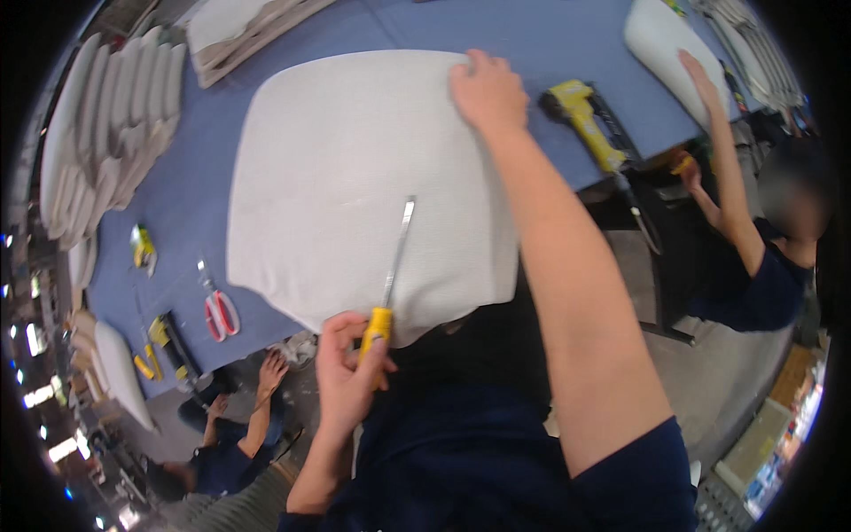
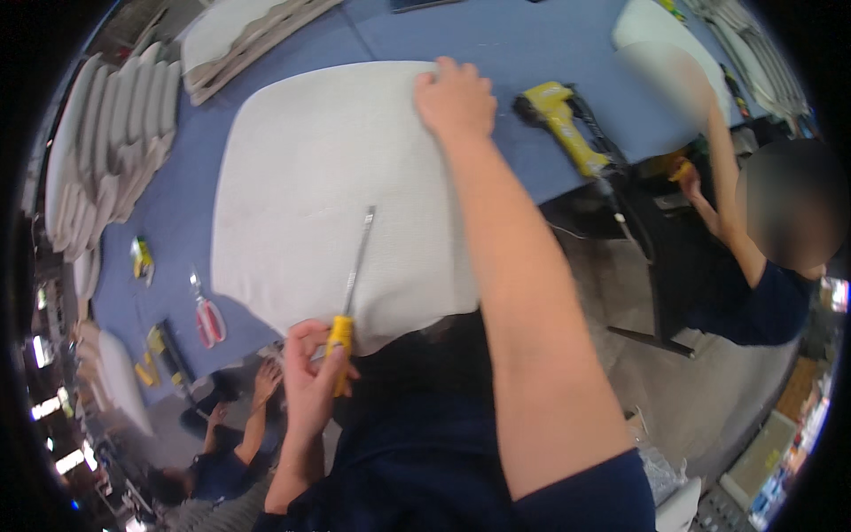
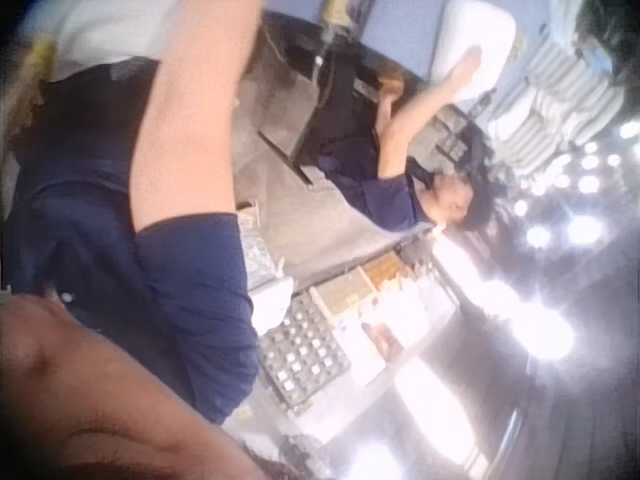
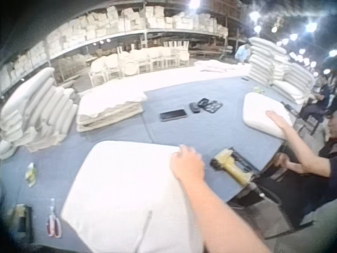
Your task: The person folds the edges of a white fabric cover over a cushion, uses a staple gun to secure the fabric, and uses a screwdriver to press the fabric into place. The person handles the cushion and fabric repeatedly to ensure a tight fit.
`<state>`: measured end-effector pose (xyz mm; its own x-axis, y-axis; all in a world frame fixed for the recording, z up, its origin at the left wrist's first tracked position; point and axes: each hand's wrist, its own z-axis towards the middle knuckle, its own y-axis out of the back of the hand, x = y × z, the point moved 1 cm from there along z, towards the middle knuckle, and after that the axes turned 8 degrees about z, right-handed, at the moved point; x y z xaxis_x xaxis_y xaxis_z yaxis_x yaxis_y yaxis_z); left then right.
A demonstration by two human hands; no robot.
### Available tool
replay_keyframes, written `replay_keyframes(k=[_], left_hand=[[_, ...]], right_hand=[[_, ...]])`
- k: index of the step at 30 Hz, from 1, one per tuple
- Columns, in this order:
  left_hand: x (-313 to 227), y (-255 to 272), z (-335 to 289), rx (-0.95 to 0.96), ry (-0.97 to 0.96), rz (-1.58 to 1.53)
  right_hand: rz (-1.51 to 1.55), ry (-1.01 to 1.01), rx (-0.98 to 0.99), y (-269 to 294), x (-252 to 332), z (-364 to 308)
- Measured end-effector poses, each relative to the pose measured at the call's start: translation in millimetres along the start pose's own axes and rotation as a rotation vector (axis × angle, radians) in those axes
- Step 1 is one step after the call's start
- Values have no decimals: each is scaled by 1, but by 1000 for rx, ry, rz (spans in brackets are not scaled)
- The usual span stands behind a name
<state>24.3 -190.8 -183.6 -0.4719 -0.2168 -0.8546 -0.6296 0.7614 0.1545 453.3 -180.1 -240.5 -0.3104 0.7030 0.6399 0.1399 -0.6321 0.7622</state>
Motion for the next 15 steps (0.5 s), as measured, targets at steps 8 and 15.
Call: replay_keyframes(k=[8, 15], left_hand=[[20, -4, 1, -97, -106, 45], [7, 2, 8, -127, 8, -96]], right_hand=[[103, 43, -84, -10, -5, 0], [151, 35, -102, -7, -4, -4]])
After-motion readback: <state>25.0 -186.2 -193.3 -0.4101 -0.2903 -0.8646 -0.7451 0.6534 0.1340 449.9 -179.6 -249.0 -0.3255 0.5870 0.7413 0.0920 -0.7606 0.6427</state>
